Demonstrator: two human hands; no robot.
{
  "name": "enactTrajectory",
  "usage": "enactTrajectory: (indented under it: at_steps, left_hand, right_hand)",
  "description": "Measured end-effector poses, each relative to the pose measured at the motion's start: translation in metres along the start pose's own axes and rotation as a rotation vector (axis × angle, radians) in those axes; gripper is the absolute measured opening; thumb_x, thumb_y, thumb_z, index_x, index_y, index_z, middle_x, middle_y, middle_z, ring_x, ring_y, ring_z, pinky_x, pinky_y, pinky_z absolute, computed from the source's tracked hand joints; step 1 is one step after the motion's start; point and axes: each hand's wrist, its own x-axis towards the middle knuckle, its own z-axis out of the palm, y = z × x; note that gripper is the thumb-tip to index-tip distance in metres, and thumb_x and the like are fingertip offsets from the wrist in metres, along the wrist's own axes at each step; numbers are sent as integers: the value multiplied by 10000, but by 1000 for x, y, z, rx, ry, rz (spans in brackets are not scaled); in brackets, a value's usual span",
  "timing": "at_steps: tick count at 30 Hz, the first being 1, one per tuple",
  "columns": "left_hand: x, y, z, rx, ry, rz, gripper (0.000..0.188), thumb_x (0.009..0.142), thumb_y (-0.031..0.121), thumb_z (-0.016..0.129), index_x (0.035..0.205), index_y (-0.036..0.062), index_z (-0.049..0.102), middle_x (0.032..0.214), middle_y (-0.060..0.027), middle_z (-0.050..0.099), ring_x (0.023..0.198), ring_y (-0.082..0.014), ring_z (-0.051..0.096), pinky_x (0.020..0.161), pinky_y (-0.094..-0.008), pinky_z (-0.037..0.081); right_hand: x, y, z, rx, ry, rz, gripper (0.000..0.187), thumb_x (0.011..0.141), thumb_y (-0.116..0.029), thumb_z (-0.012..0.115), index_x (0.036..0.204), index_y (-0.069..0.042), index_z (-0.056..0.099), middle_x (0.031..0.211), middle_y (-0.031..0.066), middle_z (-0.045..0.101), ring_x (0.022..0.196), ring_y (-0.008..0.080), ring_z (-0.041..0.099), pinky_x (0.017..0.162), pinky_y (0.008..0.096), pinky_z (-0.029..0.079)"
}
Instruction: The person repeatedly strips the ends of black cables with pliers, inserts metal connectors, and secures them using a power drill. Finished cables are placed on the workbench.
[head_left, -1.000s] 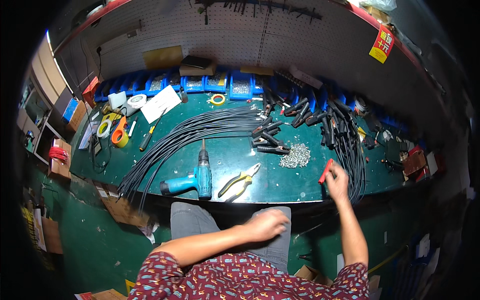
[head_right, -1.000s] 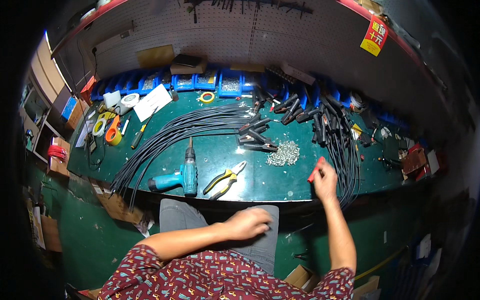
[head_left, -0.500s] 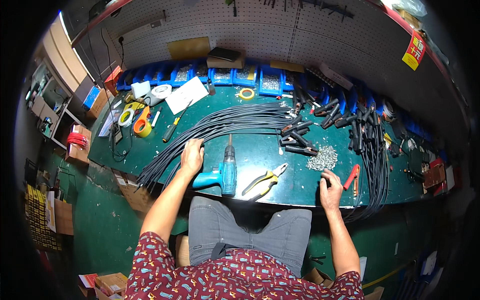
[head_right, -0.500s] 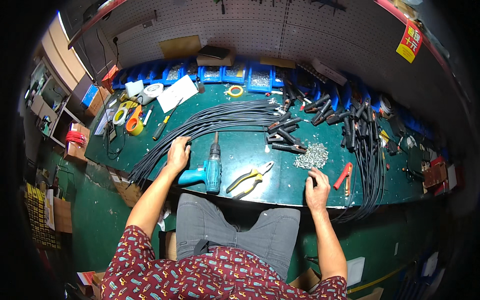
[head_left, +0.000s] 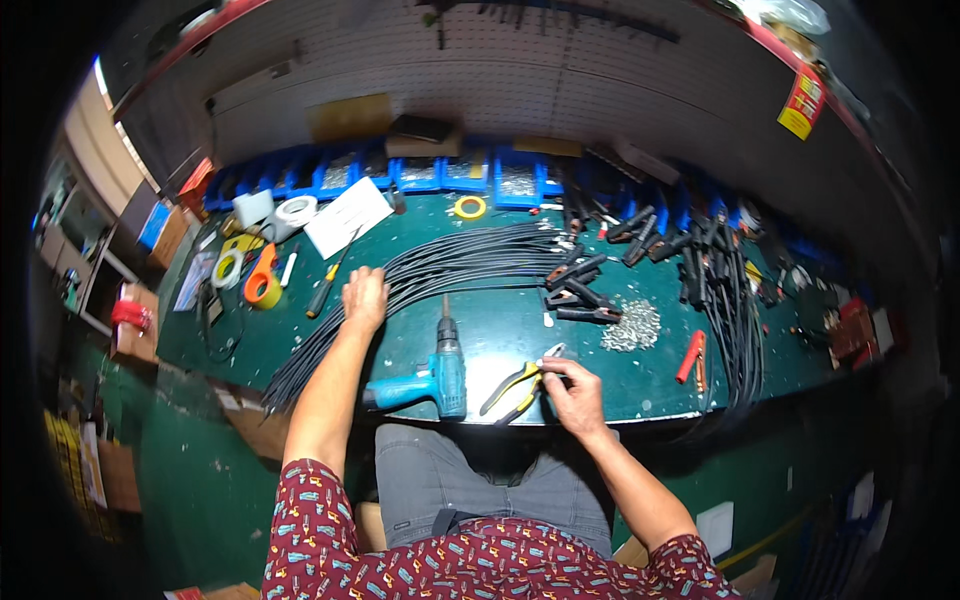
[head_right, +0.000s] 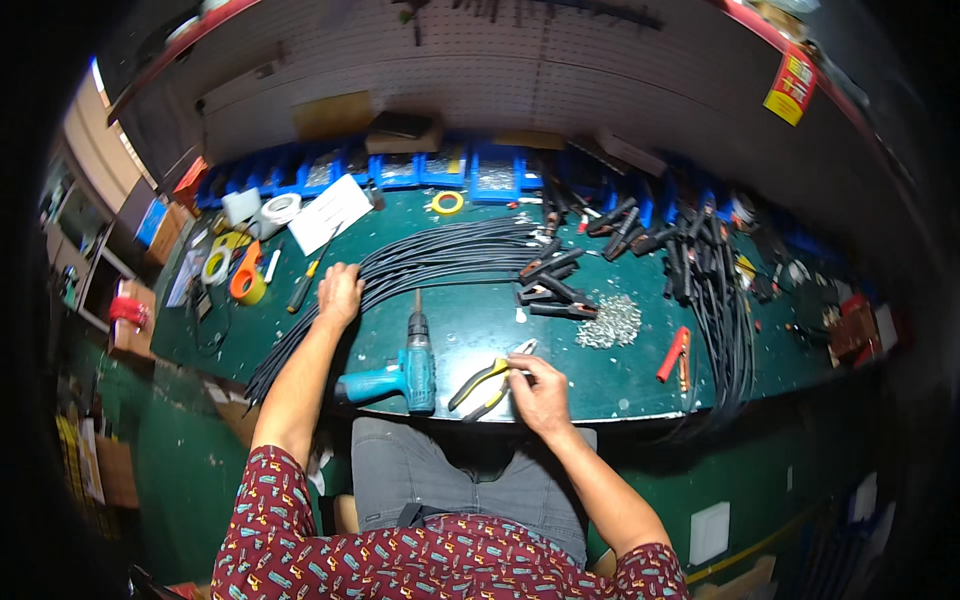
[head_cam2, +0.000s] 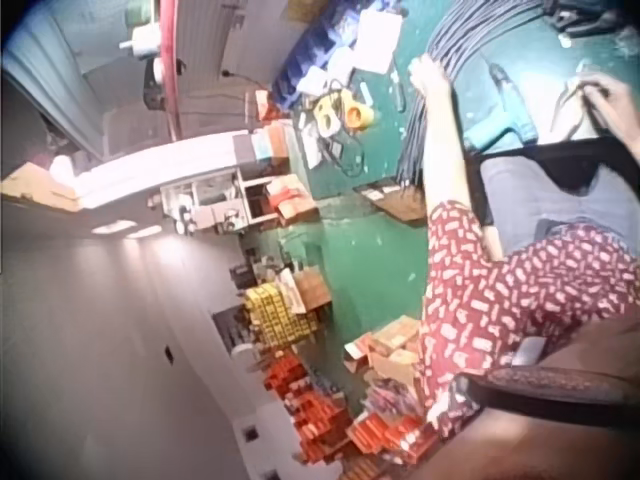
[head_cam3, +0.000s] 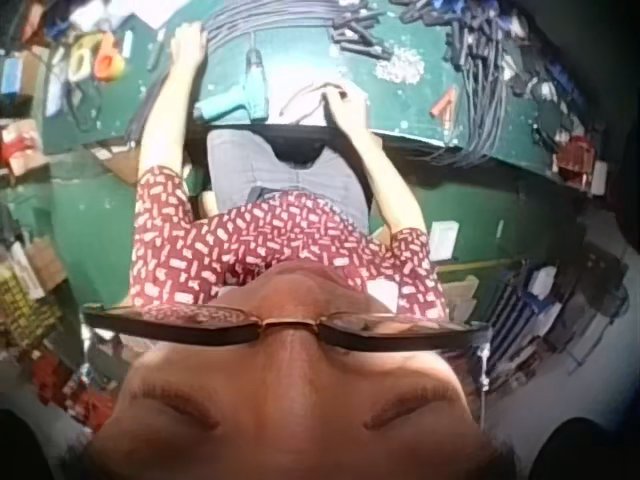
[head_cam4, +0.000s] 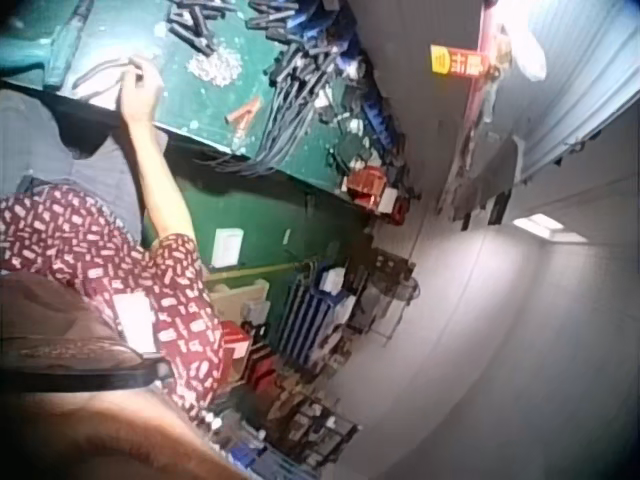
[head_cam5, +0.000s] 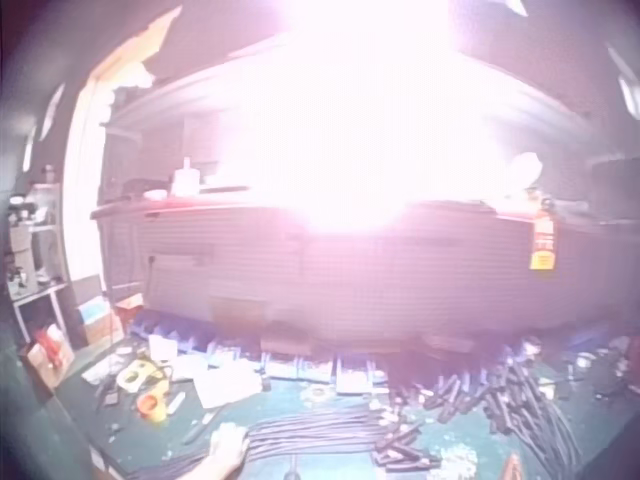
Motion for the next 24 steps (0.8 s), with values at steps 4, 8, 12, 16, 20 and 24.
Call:
enactTrajectory:
  at_steps: [4,8,12,16,20,24]
  left_hand:
    - [13,-10,13,-6,-18,18,114,922,130,642,1030,97,659,1089,-143,631,1094,-348,609,907,-497,475]
    - [12,-17,-10,-321,104,59,118,992,138,580,1091,74,571,1013,-194,655,995,-410,631,860,-523,479]
    - [-29,50,-97,-558,280,292,129,988,149,587,1045,34,581,852,-188,668,792,-412,658,706,-491,508]
    - [-109,70,-135,-571,91,680,227,800,212,755,767,55,595,700,-123,614,624,-338,625,583,-427,494]
    - [-151,48,-123,-473,-88,808,306,769,278,782,727,71,560,649,-112,567,605,-335,606,585,-428,492]
    - [-144,-3,-133,-228,-81,655,336,823,300,737,707,57,536,659,-137,560,640,-364,595,620,-465,477]
  right_hand:
    - [18,-6,2,-124,28,-78,192,896,-58,663,1055,24,731,1094,188,749,1031,302,730,913,367,563]
    - [57,9,-12,-199,160,-57,228,869,-75,675,1065,24,736,1044,170,759,938,274,740,860,365,581]
    - [93,20,-28,279,179,445,252,931,-165,674,1093,24,712,994,147,761,848,192,735,689,320,603]
    - [91,-10,20,1045,-113,835,532,1038,-389,596,1352,26,485,1267,264,649,1101,344,685,916,454,591]
    - [91,15,63,1280,73,837,360,1103,-316,461,1259,4,515,1100,193,658,1003,324,672,914,543,592]
    - [58,-14,85,1113,-118,438,281,1100,-245,486,1225,-10,575,836,26,594,715,162,610,743,370,590]
